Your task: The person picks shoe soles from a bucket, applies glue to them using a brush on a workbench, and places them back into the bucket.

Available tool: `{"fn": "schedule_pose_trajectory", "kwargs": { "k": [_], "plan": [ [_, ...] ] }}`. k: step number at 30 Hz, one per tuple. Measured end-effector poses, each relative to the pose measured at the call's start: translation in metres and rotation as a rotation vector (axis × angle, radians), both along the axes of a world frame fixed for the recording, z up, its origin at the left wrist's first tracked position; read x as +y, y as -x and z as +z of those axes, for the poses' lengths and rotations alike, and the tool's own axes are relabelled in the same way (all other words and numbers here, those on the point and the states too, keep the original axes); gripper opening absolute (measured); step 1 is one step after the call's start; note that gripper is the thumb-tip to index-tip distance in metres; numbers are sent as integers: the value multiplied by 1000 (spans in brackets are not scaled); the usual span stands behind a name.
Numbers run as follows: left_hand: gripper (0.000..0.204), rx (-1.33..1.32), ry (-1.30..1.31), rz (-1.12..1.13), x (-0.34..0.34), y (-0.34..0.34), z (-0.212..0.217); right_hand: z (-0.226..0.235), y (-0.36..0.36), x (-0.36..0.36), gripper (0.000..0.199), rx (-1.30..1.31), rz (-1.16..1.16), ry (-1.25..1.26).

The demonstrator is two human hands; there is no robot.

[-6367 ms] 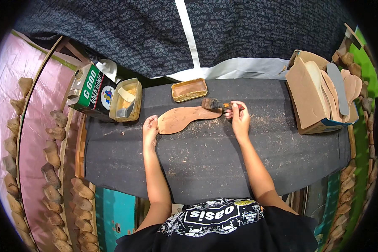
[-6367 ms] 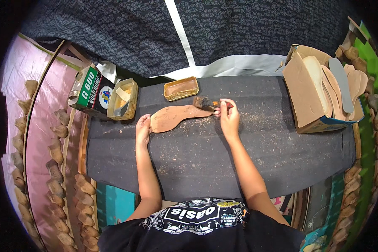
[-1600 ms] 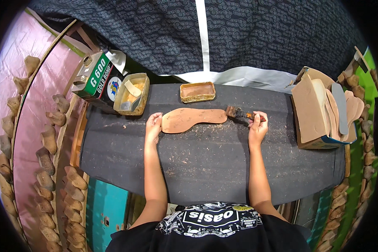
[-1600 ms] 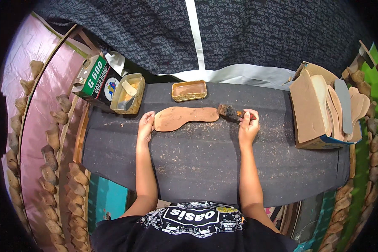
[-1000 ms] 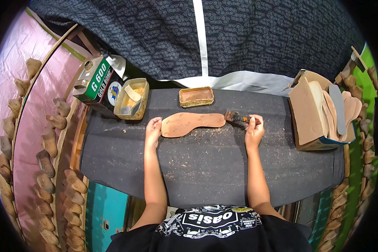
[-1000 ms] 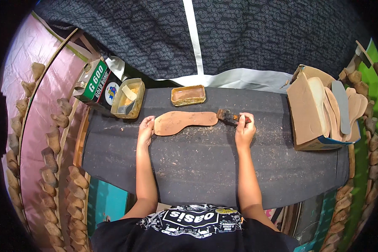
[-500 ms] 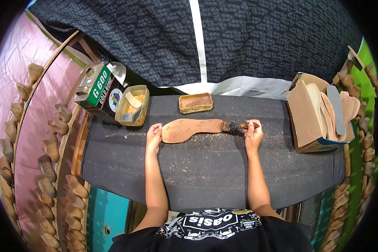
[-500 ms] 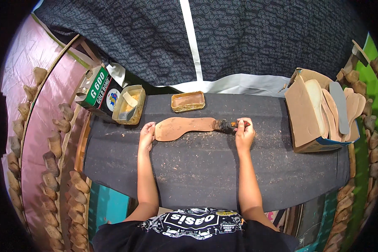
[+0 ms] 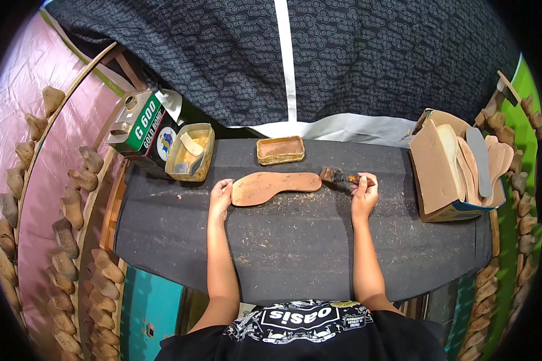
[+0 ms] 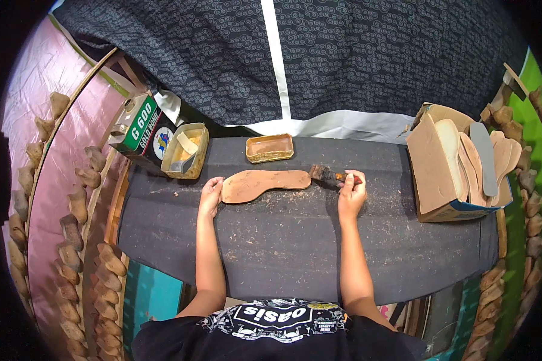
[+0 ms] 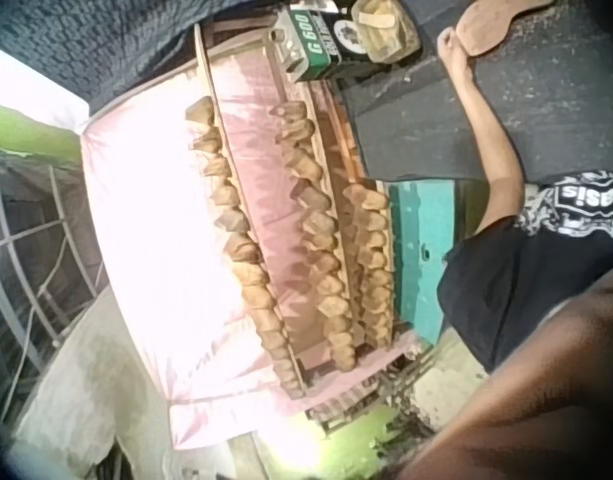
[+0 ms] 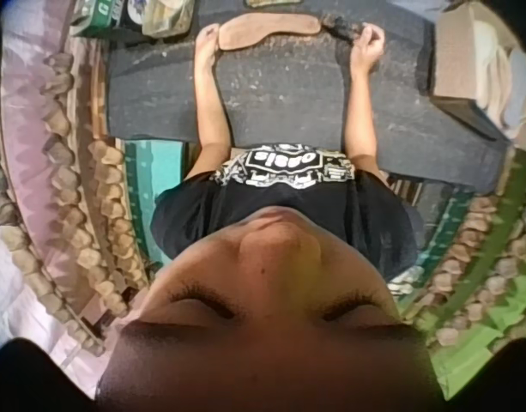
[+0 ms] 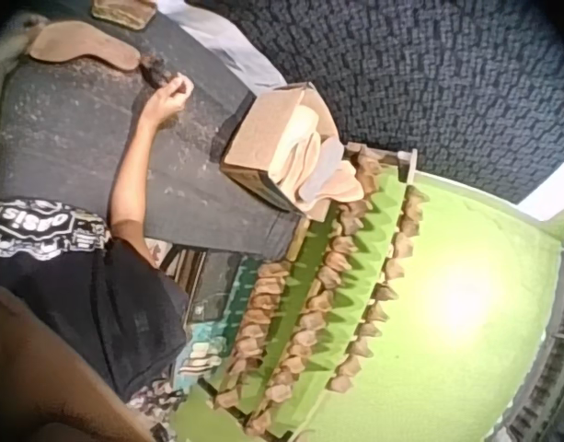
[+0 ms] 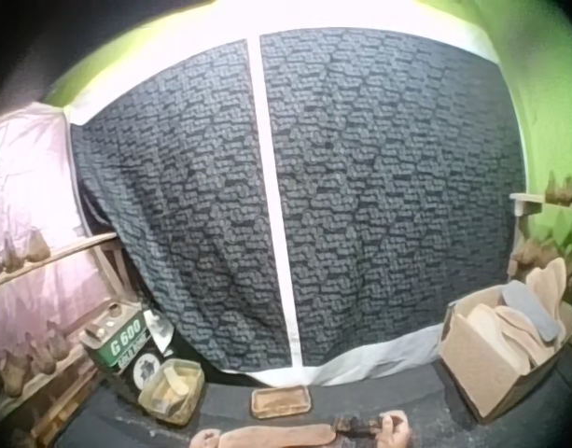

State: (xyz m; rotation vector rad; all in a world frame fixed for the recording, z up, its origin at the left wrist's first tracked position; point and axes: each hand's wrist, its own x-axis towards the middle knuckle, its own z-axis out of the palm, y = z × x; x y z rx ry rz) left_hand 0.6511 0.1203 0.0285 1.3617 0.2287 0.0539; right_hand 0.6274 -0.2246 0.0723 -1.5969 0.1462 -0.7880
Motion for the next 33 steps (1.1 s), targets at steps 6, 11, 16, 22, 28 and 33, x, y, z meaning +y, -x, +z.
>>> {"fn": "schedule_pose_trajectory", "kwargs": {
  "k": [6, 11, 16, 22, 28, 33],
  "plan": [
    [20, -31, -58, 44, -4, 3, 9, 23, -8, 28, 24, -55, 178, -503],
    [15, -72, 0, 81, 1, 2, 9, 36, -46, 44, 22, -64, 322, -531],
    [15, -119, 25, 117, 6, 4, 11, 39, -87, 56, 22, 30, 463, -359],
    [13, -127, 104, 81, 8, 9, 16, 26, -105, 66, 21, 93, 471, -268],
    [14, -86, 94, 14, 12, 11, 18, 15, -114, 64, 24, 168, 522, -226],
    [14, -83, 140, -9, 13, 11, 18, 13, -112, 60, 29, 198, 545, -279]
  ]
}}
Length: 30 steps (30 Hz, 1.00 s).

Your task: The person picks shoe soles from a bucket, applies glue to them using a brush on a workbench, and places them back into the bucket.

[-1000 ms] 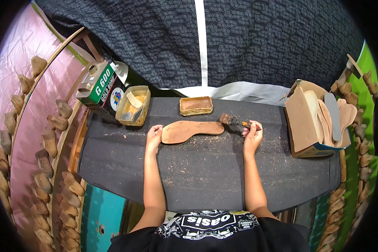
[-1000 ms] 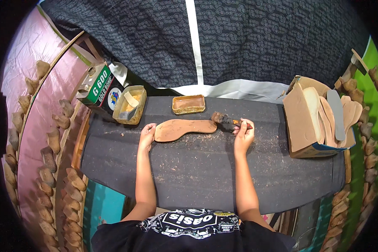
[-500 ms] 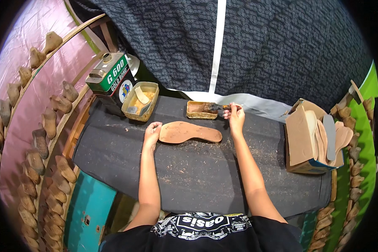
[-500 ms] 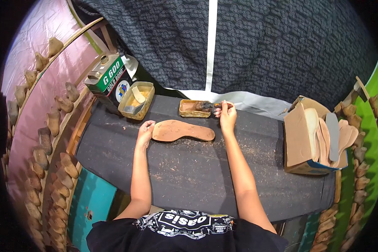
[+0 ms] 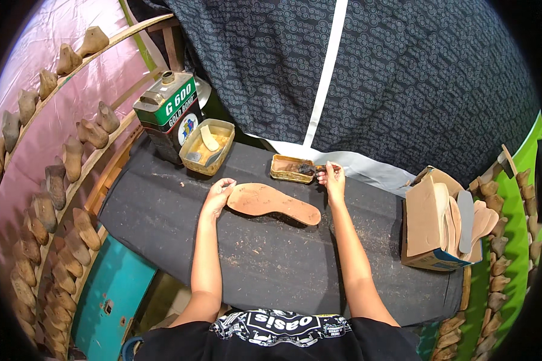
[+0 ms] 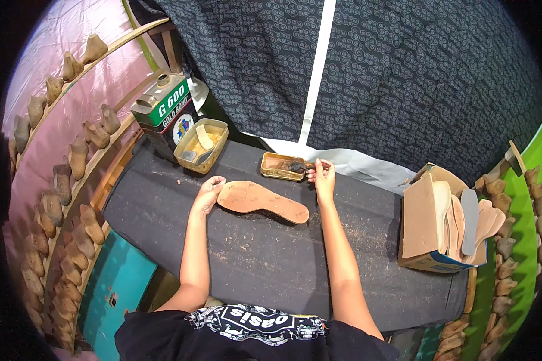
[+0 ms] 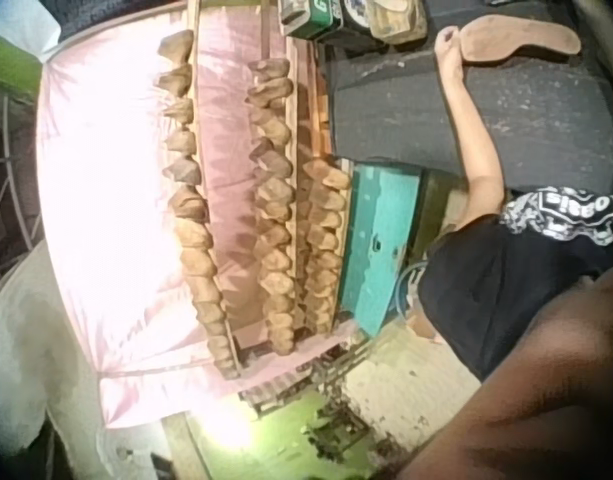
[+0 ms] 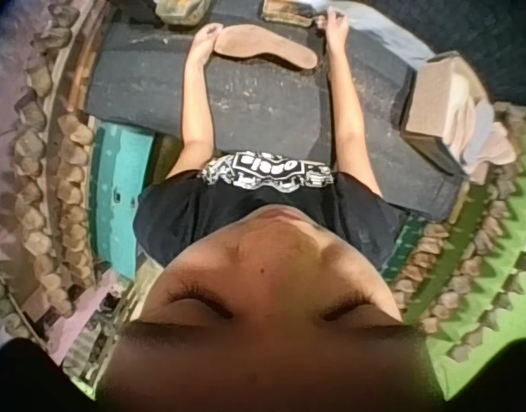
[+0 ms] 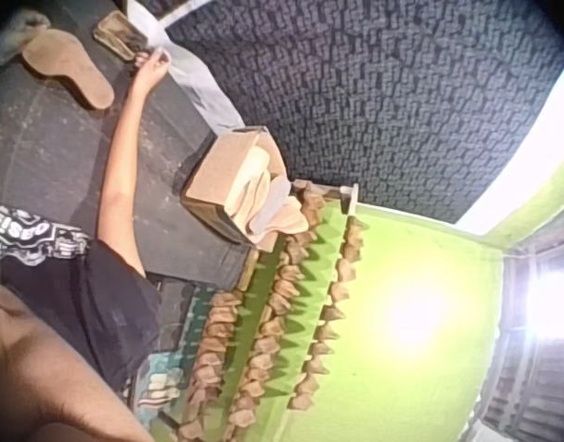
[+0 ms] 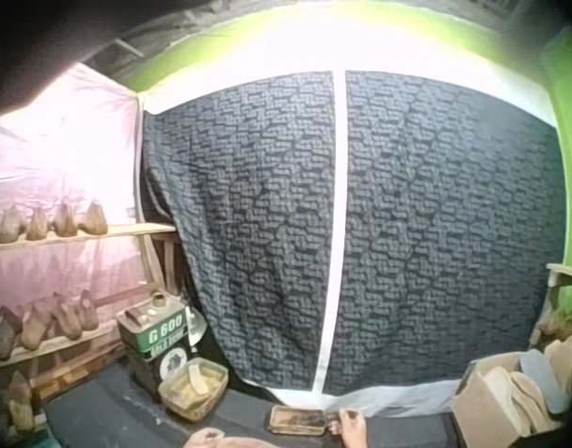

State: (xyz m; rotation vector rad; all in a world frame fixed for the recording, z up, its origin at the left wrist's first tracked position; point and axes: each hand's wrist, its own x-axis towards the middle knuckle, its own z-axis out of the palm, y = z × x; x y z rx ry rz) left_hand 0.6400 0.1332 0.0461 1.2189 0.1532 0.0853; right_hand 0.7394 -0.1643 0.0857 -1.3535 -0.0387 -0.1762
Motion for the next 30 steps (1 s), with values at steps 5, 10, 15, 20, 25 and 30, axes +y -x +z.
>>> {"fn": "schedule_pose_trajectory", "kwargs": {
  "k": [5, 10, 15, 20, 25, 30],
  "plan": [
    [15, -7, 44, -31, -2, 0, 3, 1, 7, -9, 36, 55, 58, -26],
    [16, -23, 91, -56, 2, 0, 5, 5, 35, -17, 38, 94, 42, -5],
    [17, -31, 146, -49, 2, 1, 7, -2, 69, -39, 21, 41, 25, 113],
    [18, -38, 190, -76, 2, 4, 13, 9, 111, -45, 40, 307, 305, -130],
    [16, -59, 257, -105, -3, 10, 22, 33, 141, -41, 67, 532, 737, -412],
    [15, -88, 244, -180, -7, 9, 26, 41, 171, -34, 74, 496, 863, -621]
  ]
}}
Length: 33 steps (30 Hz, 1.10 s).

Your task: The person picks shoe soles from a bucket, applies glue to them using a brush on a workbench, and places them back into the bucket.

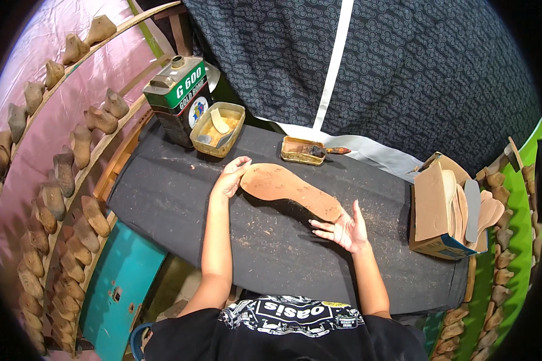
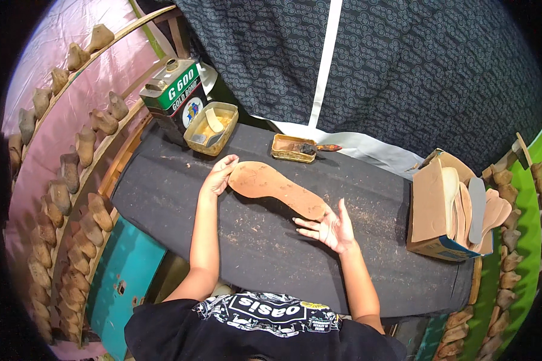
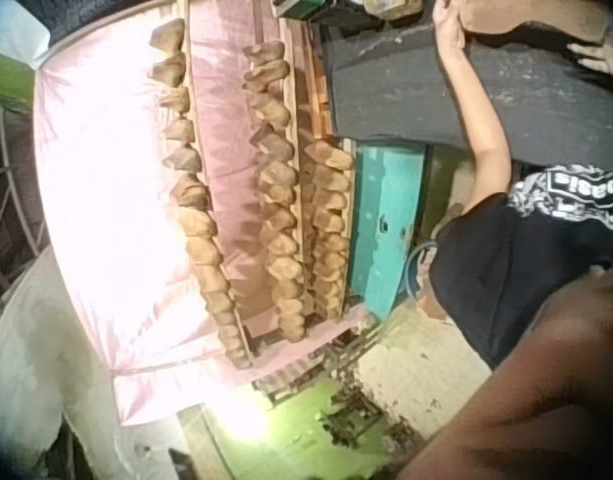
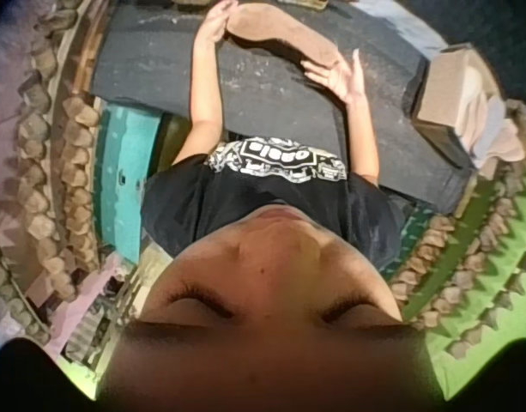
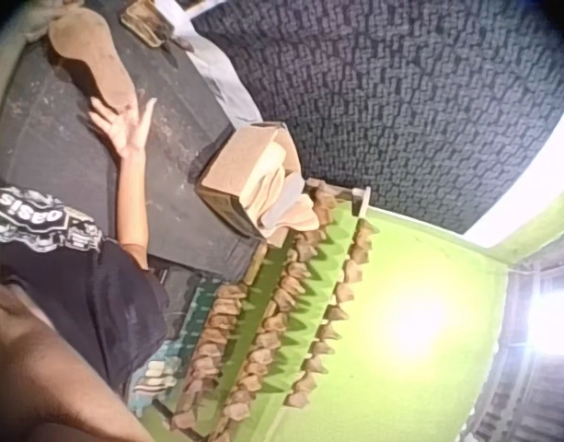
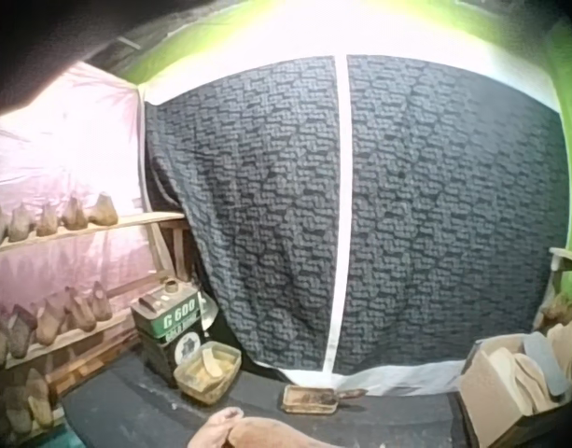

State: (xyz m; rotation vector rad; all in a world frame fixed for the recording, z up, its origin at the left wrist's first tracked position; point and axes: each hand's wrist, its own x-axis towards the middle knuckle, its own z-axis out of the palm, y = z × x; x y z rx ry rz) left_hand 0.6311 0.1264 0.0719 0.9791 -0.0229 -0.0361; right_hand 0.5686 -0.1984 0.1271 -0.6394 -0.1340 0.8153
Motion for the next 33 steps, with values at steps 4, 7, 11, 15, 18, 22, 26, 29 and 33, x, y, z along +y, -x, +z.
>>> {"fn": "schedule_pose_trajectory", "kwargs": {
  "k": [4, 7, 11, 15, 18, 22, 26, 29, 33],
  "plan": [
    [21, 17, -76, -130, 0, 9, 13, 4, 26, 1, 76, 25, -45, -81],
    [19, -32, -64, -41, -7, 24, 22, 1, 41, 0, 77, 98, -43, -139],
    [18, 15, -63, 29, -3, 67, 32, -2, 65, 8, 76, 121, -72, -167],
    [19, 92, -8, 121, 25, 139, 35, -12, 83, 36, 72, 119, -17, -93],
    [17, 162, 17, 317, 54, 208, 28, -21, 103, 71, 70, 183, 106, -87],
    [19, 143, 156, 608, 85, 320, 17, -29, 138, 128, 68, 248, 299, -79],
    [25, 95, 246, 731, 102, 436, 0, -39, 176, 182, 66, 277, 519, -52],
    [31, 42, 400, 871, 94, 514, -2, -48, 209, 222, 64, 278, 686, -8],
    [36, -19, 457, 1068, 75, 602, -28, -76, 259, 267, 62, 277, 860, 92]
  ]
}}
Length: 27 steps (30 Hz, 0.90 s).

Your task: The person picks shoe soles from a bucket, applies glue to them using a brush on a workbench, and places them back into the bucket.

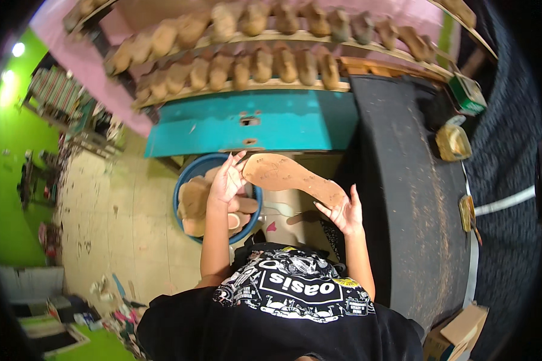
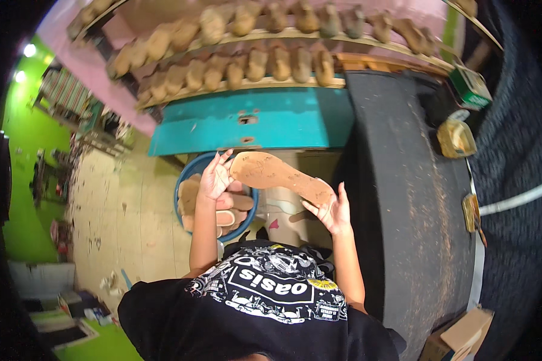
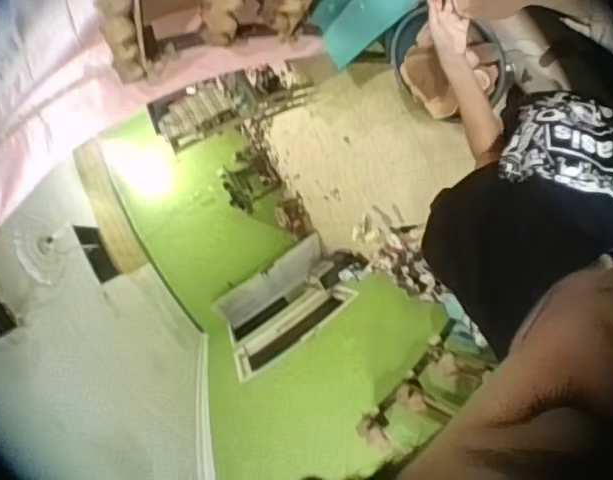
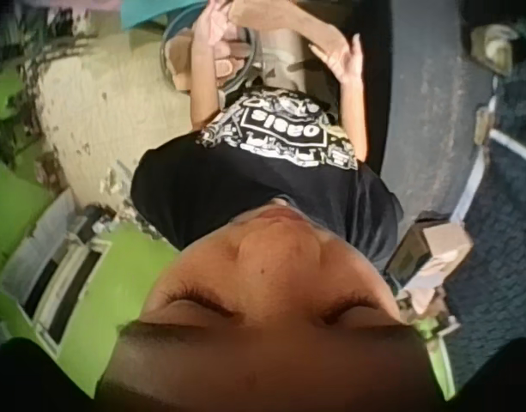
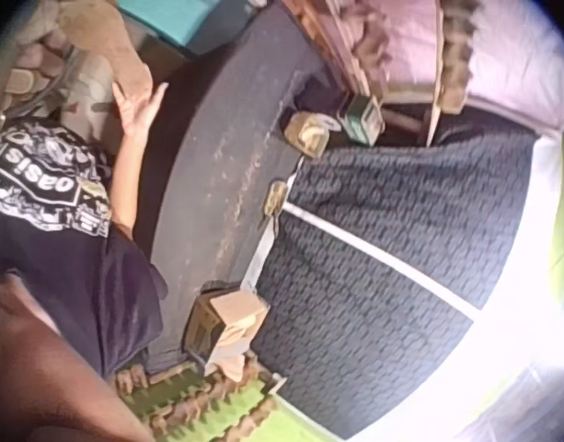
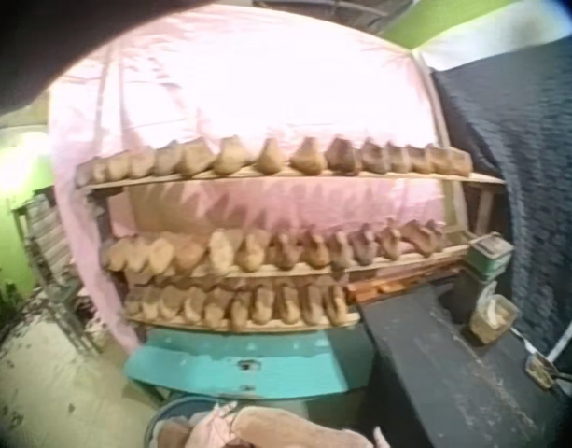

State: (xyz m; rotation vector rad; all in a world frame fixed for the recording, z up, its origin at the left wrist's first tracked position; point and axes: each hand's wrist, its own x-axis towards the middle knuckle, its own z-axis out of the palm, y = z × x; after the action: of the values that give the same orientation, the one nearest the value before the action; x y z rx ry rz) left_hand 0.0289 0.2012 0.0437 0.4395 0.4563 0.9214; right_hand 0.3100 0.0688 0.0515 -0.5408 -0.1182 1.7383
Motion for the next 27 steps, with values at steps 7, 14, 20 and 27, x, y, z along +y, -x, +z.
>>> {"fn": "schedule_pose_trajectory", "kwargs": {
  "k": [7, 14, 20, 27],
  "plan": [
    [37, 245, 56, 243, -38, 113, -55, -59, 90, 58, 62, -196, 289, 142],
    [33, 490, 115, 542, -66, 162, -87, -95, 158, 96, 66, -424, 447, 165],
    [34, 512, 83, 681, -48, 188, -110, -101, 196, 114, 66, -612, 485, 113],
    [49, 638, 56, 684, -22, 204, -136, -73, 225, 99, 75, -673, 413, 53]
  ]
}}
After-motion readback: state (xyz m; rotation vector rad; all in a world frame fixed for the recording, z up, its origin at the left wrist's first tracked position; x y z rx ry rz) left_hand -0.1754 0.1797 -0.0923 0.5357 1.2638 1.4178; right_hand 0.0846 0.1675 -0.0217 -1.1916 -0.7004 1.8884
